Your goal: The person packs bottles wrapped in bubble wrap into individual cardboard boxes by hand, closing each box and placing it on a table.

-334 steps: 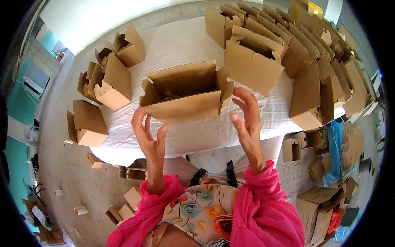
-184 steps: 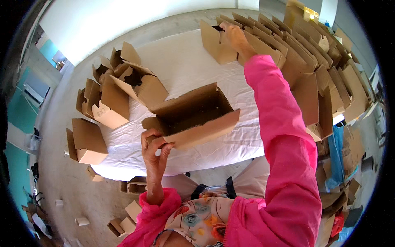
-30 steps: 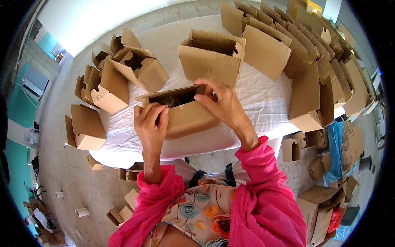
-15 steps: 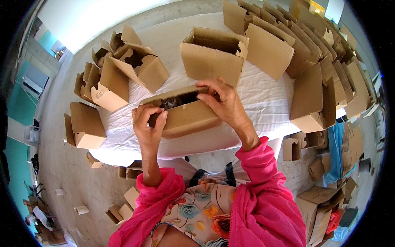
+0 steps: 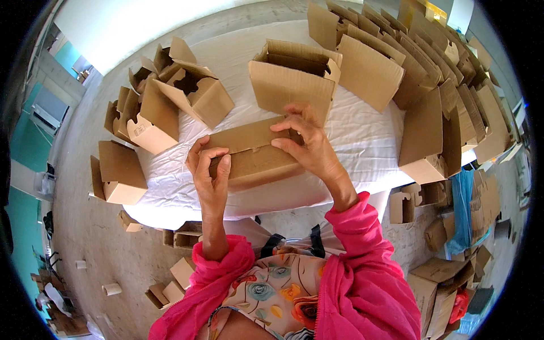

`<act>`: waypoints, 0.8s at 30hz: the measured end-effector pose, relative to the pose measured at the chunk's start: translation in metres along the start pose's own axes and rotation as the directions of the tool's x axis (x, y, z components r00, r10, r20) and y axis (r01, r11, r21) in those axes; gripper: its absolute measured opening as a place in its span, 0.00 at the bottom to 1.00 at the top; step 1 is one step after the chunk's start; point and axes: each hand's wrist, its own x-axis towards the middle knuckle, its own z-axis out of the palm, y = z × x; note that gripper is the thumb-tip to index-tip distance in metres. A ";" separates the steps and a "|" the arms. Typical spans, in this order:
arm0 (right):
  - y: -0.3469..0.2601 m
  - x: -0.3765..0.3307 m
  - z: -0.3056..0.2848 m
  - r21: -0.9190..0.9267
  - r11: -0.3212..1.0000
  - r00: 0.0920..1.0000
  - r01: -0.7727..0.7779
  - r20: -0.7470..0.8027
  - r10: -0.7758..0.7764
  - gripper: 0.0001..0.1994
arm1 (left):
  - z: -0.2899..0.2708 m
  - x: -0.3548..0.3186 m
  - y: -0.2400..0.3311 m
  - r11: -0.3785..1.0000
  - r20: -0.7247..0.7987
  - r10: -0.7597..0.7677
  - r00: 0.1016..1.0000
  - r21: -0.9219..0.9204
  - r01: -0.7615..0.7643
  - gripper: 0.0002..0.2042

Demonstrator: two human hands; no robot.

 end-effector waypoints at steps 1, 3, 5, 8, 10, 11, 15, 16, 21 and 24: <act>0.004 0.000 -0.002 0.074 0.995 0.996 -0.065 0.063 0.061 0.13 | -0.001 0.000 -0.006 1.000 0.057 0.013 0.998 -0.008 -0.013 0.12; 0.010 -0.001 -0.003 0.185 0.973 0.983 -0.142 0.145 0.116 0.13 | -0.001 0.001 -0.009 0.992 0.041 0.030 0.999 -0.127 -0.025 0.12; 0.014 -0.004 -0.002 0.270 0.950 0.978 -0.156 0.175 0.111 0.12 | -0.002 0.001 -0.013 0.963 0.058 0.055 0.997 -0.266 -0.037 0.14; 0.013 -0.006 0.001 0.434 0.881 0.976 -0.189 0.179 0.122 0.12 | -0.013 0.002 -0.023 0.920 0.164 0.121 0.979 -0.388 -0.049 0.19; 0.013 -0.007 0.003 0.429 0.883 0.978 -0.190 0.162 0.131 0.13 | -0.023 0.002 -0.028 0.944 0.283 0.165 0.945 -0.323 -0.068 0.26; 0.013 -0.007 0.005 0.427 0.884 0.979 -0.188 0.153 0.135 0.13 | -0.026 0.001 -0.027 0.956 0.276 0.182 0.944 -0.273 -0.104 0.29; 0.022 -0.007 0.012 0.435 0.889 0.989 -0.144 0.083 0.119 0.17 | -0.039 -0.010 -0.016 0.975 0.234 0.201 0.951 -0.143 -0.171 0.37; 0.021 -0.009 0.014 0.425 0.894 0.990 -0.143 0.059 0.130 0.18 | -0.043 -0.015 -0.014 0.977 0.217 0.194 0.957 -0.129 -0.169 0.37; 0.007 -0.021 0.023 0.371 0.920 0.992 -0.125 0.018 0.127 0.21 | -0.077 -0.052 -0.023 0.995 0.017 0.047 0.999 -0.089 -0.045 0.34; 0.005 -0.029 0.018 0.406 0.908 0.992 -0.105 -0.018 0.123 0.22 | -0.114 -0.073 -0.030 0.992 -0.180 -0.074 0.981 -0.116 0.053 0.30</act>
